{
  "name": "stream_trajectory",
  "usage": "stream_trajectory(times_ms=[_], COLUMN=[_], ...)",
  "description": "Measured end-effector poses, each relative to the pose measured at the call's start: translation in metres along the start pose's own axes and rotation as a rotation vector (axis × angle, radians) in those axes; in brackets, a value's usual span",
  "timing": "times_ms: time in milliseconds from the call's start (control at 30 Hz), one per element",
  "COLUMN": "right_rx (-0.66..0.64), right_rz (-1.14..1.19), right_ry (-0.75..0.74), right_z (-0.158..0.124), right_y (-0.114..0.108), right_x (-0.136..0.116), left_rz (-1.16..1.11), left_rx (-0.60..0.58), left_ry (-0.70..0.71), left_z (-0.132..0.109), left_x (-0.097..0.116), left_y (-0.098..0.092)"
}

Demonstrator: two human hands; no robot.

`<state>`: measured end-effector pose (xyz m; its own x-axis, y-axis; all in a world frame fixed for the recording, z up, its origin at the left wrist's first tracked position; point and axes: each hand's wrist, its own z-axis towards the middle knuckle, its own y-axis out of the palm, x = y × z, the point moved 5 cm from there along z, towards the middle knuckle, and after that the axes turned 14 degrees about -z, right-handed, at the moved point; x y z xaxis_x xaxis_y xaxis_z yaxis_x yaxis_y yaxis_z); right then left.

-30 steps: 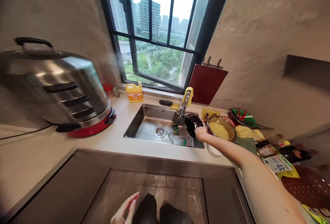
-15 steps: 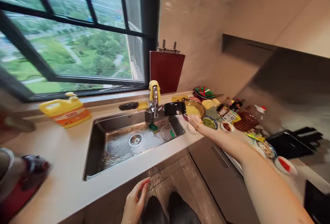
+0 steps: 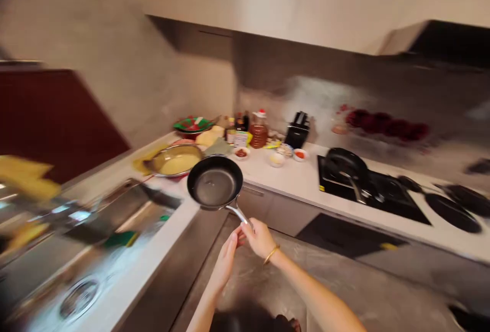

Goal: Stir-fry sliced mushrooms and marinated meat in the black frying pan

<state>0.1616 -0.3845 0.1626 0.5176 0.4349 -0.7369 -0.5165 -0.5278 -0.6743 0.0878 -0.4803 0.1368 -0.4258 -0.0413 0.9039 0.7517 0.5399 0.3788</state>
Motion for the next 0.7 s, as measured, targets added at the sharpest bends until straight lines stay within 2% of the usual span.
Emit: stream_trajectory(times_ms=[67,133,267,333,400,467,533,700], right_rx=[0.058,0.187,0.468,0.546,0.614,0.657,0.663,0.618], right_rz=[0.237,0.348,0.257,0.207,0.189,0.189,0.201,0.280], right_ry=[0.119,0.208,0.308,0.389,0.471,0.519,0.535,0.614], right_z=[-0.051,-0.103,-0.207,-0.251,-0.283,-0.300,-0.304,-0.279], right_y=[-0.034,-0.080,-0.189,-0.239,-0.283,-0.323,-0.360,-0.450], right_x=[0.052,0.102,0.191,0.234,0.279,0.322,0.366,0.488], left_rz=[-0.044,-0.073,-0.117,-0.092,-0.044,-0.016,-0.019,-0.065], left_rx=[-0.128,-0.225,-0.414,-0.552,-0.682,-0.754,-0.771,-0.766], left_ry=[-0.102,-0.198,-0.340,-0.386,-0.422,-0.445,-0.477,-0.575], left_z=[-0.005,-0.024,-0.076,-0.095,-0.106,-0.105,-0.094,-0.036], left_x=[-0.038,-0.082,-0.163,-0.191,-0.214,-0.233,-0.254,-0.320], left_y=[0.084,0.165,0.311,0.379,0.443,0.501,0.556,0.683])
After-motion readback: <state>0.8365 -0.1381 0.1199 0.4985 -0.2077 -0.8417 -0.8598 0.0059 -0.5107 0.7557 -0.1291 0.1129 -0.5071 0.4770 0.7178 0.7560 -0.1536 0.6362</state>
